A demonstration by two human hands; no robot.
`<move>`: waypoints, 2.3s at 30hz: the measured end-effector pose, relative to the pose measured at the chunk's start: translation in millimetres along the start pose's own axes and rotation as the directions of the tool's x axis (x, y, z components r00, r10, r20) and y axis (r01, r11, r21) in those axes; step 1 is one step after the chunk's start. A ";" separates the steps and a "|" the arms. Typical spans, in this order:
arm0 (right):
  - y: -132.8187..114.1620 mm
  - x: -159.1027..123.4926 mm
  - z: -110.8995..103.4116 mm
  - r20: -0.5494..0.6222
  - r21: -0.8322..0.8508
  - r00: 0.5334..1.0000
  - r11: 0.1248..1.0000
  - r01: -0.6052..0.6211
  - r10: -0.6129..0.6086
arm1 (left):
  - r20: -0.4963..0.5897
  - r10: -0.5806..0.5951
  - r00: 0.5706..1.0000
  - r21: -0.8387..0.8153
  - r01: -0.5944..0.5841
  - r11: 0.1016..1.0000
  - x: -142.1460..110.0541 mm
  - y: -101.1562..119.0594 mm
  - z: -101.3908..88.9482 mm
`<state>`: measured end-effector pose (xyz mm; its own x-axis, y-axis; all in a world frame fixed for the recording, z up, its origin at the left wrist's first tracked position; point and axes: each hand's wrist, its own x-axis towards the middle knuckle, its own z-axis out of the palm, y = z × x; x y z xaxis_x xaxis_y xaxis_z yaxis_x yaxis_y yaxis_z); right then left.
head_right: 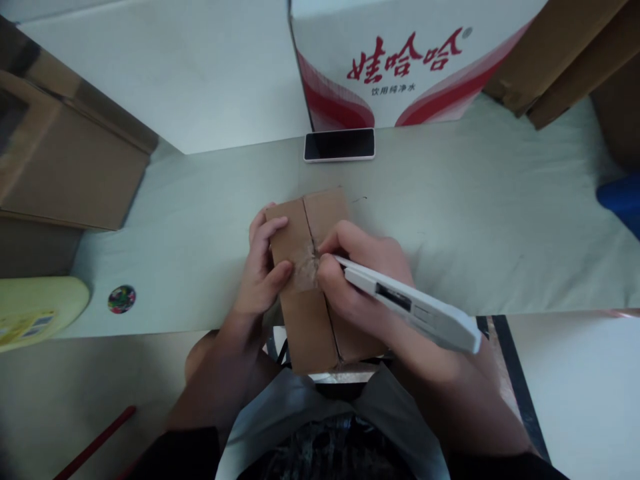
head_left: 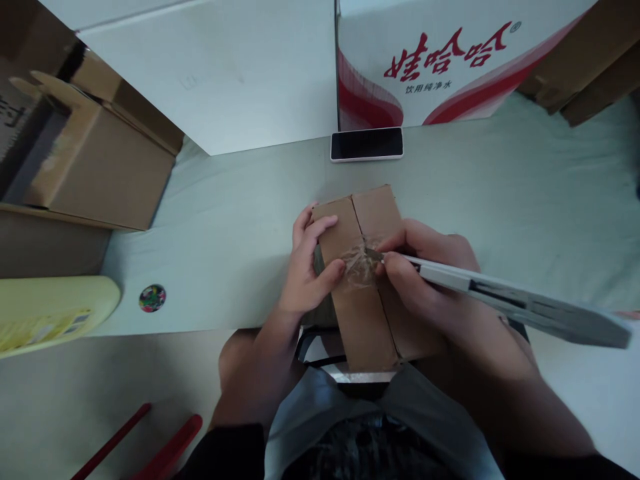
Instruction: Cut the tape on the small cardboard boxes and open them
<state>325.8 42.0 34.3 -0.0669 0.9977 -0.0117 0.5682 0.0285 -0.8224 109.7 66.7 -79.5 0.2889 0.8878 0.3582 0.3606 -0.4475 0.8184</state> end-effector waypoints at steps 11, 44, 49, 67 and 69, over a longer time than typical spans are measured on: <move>1.7 -0.1 1.0 -0.032 0.057 0.998 0.997 -0.052 0.054 | 0.013 -0.038 0.999 -0.008 0.038 0.999 0.5 2.9 -1.7; 3.0 -1.1 2.2 -0.007 0.040 1.000 0.999 0.001 -0.001 | 0.008 -0.039 0.999 0.001 0.039 0.999 0.8 2.9 -1.3; 3.3 -0.9 2.1 -0.004 0.049 1.000 0.999 -0.002 0.002 | 0.002 -0.014 1.000 0.001 0.014 1.000 0.9 2.2 -0.6; 1.9 0.7 0.5 0.010 0.050 1.000 0.999 0.019 -0.019 | 0.013 -0.026 1.000 -0.026 0.027 0.999 0.5 2.0 -1.1; 1.7 0.5 0.2 0.010 0.050 1.000 0.999 0.018 -0.018 | 0.007 -0.020 1.000 -0.032 0.021 0.999 0.7 1.6 -0.3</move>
<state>326.6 42.5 32.8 -0.0856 0.9963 -0.0023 0.5250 0.0431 -0.8500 110.2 66.7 -77.9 0.2881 0.8960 0.3380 0.3381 -0.4254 0.8395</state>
